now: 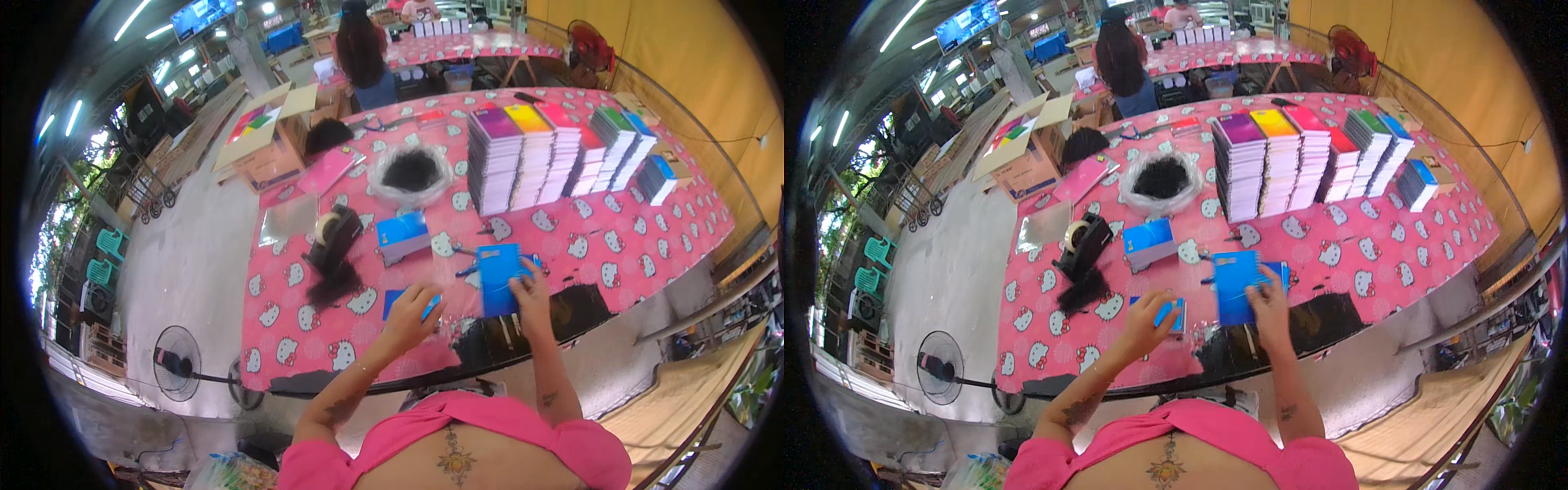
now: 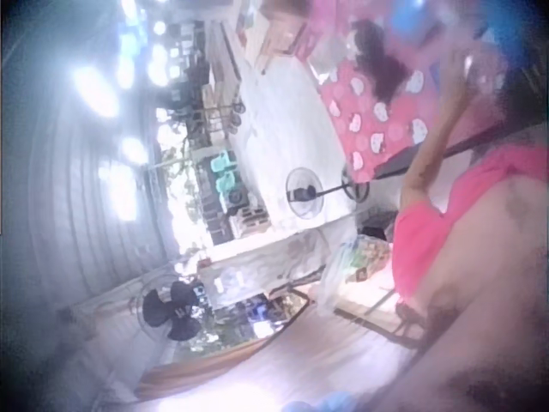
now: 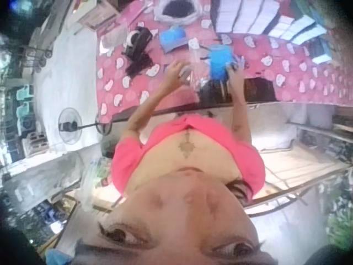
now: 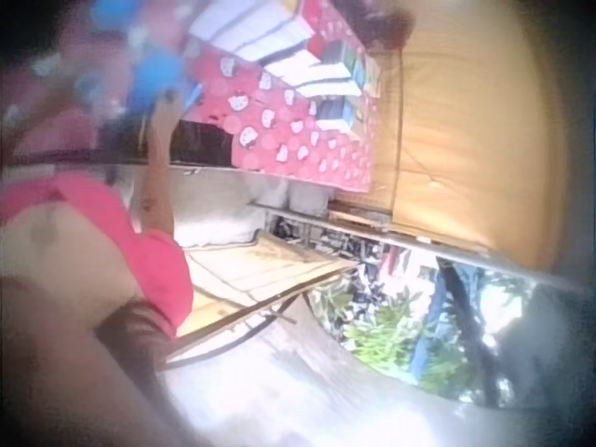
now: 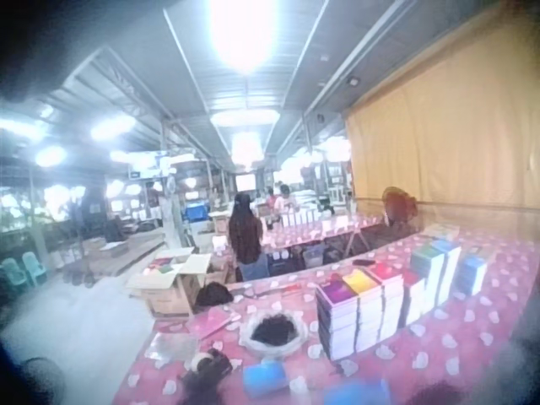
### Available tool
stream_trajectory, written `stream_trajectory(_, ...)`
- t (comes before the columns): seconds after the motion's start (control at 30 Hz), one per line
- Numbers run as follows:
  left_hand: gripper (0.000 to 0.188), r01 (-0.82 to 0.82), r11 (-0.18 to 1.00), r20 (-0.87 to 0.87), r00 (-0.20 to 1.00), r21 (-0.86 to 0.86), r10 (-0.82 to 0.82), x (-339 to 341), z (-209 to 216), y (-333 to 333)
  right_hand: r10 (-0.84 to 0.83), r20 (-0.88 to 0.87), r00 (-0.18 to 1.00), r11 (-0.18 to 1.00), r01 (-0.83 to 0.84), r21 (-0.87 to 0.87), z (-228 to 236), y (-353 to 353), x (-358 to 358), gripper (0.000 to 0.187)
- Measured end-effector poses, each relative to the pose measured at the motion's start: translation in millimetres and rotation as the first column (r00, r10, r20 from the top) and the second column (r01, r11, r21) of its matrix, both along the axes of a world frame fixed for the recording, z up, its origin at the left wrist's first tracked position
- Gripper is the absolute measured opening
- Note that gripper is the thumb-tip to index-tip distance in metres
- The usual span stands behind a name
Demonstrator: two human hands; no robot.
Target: The person applies pieces of adhesive tape to the edges of small blue notebooks and then stacks the finished notebooks.
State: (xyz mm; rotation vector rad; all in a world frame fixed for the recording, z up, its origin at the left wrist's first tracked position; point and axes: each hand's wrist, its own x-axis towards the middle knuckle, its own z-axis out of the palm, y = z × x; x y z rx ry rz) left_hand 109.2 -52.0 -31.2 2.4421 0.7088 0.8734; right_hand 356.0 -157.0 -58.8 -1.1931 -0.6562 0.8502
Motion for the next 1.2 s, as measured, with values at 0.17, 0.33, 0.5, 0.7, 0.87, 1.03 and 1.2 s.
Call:
stream_trajectory(0.17, 0.043, 0.123, 0.921, -0.354, 0.935, 0.37, 0.017, -43, -114, 17, 0.023, 0.914, 0.405, 0.783, 0.562, -0.269, -91, 12, 86, 0.067)
stream_trajectory(0.33, 0.039, 0.064, 0.975, -0.323, 0.946, 0.214, 0.009, -47, -108, 22, -0.085, 0.943, 0.322, 0.773, 0.619, -0.142, -91, 33, 64, 0.074)
stream_trajectory(0.5, 0.039, -0.026, 0.993, -0.46, 0.884, 0.117, 0.077, -28, -34, 18, 0.246, 0.666, 0.704, 0.947, -0.322, -0.009, -44, 57, -37, 0.078)
stream_trajectory(0.7, 0.047, -0.207, 0.959, -0.119, 0.965, 0.195, 0.232, -27, -44, 13, 0.48, 0.269, 0.835, 0.877, -0.459, -0.141, -96, 73, -97, 0.051)
stream_trajectory(0.87, 0.049, -0.255, 0.84, 0.186, 0.906, -0.479, 0.381, -60, -92, 14, 0.417, 0.338, 0.843, 0.906, -0.416, -0.079, -112, 74, -106, 0.043)
stream_trajectory(1.03, 0.046, -0.334, 0.901, 0.181, 0.903, -0.277, 0.391, -83, -121, 48, 0.36, 0.128, 0.924, 0.926, -0.338, -0.167, -99, 72, -114, 0.04)
stream_trajectory(1.2, 0.029, -0.479, 0.832, -0.237, 0.805, 0.28, 0.543, -158, -113, 113, 0.392, 0.215, 0.894, 0.92, -0.377, -0.109, -102, 78, -114, 0.036)
